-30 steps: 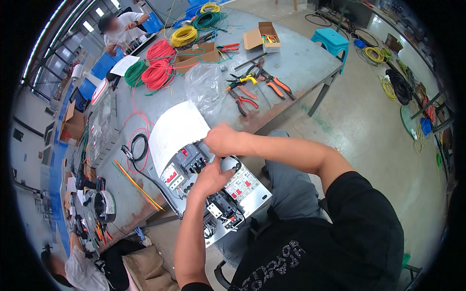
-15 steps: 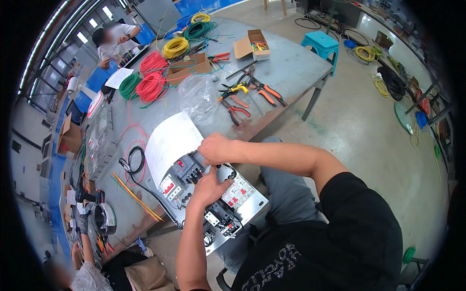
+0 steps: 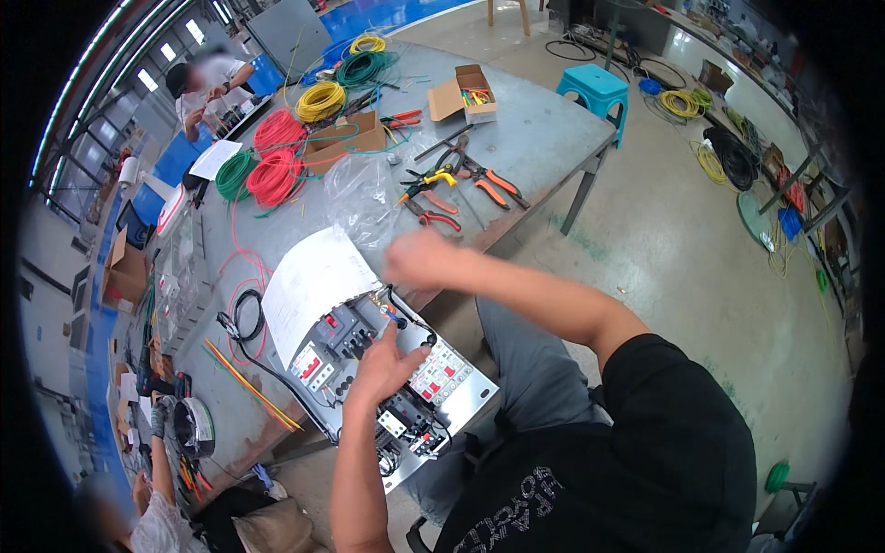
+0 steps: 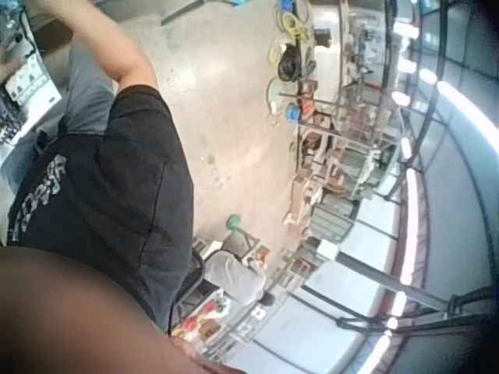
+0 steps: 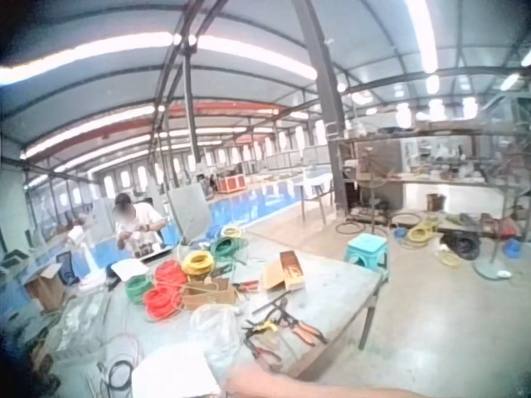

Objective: The person assembles an electrical control panel by stripping wires, inserting them into terminal blocks, and tightening connections with a screwdriver and power drill. They handle multiple colored wires and organize components within the open panel box.

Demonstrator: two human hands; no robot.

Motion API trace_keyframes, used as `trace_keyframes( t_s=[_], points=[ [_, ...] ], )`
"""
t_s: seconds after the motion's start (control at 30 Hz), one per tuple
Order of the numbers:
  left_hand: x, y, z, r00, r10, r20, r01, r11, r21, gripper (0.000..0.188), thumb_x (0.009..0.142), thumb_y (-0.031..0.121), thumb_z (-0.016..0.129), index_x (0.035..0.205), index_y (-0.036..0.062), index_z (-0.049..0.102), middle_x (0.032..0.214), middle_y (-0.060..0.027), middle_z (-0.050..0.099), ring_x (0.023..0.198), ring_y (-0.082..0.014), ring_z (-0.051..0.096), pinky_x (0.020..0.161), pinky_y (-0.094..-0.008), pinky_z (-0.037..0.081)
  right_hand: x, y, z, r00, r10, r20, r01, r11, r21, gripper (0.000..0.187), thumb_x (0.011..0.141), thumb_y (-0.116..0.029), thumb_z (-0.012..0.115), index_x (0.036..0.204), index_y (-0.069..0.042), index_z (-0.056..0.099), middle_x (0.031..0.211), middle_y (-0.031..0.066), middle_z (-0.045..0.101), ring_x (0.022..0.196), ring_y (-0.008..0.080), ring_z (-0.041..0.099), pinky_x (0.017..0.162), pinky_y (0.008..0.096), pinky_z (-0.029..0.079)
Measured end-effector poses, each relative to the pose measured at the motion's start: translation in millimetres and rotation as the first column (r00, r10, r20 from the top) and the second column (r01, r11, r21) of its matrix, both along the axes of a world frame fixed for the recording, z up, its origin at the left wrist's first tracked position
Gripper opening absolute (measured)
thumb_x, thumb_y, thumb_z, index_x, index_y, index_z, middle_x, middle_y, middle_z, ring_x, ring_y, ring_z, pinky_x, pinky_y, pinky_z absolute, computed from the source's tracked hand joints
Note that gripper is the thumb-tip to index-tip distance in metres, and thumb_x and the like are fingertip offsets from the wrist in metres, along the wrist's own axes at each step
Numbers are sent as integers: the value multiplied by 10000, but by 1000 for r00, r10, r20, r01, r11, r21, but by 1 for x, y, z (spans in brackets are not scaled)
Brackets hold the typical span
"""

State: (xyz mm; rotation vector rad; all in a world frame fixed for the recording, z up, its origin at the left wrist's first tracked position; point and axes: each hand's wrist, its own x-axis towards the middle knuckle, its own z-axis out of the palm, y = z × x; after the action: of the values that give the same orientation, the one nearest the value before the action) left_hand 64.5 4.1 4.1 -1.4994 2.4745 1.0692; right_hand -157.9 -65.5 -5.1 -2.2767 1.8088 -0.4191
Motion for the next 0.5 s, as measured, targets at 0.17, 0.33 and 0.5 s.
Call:
trace_keyframes(
  t_s=[0.17, 0.33, 0.5],
  points=[
    [8, 0, -1, 998, 61, -31, -60, 998, 32, 944, 905, 457, 756, 1548, -117, 371, 822, -153, 707, 771, -266, 697, 732, -380, 541, -173, -52, -3, 798, -598, 78, 595, 801, 66, 288, 862, -327, 740, 973, -68, 796, 985, 171, 768, 956, 364, 747, 848, 489, 591],
    [-8, -4, -9, 999, 11, -52, -12, 1000, -13, 922, 905, 451, 765, 1536, -112, 396, 813, -147, 708, 763, -264, 701, 737, -381, 545, -275, -82, -71, 706, -708, 28, 708, 706, -9, 397, 837, -446, 796, 990, -80, 806, 1060, 198, 767, 979, 384, 732, 849, 478, 584],
    [4, 1, -5, 996, 83, -44, -83, 997, 8, 911, 901, 445, 775, 1533, -100, 410, 822, -150, 716, 792, -266, 716, 756, -383, 551, -226, -114, -59, 730, -684, 0, 664, 709, 237, 586, 743, -567, 872, 939, -20, 795, 1011, 195, 769, 911, 367, 730, 816, 447, 581]
  ],
)
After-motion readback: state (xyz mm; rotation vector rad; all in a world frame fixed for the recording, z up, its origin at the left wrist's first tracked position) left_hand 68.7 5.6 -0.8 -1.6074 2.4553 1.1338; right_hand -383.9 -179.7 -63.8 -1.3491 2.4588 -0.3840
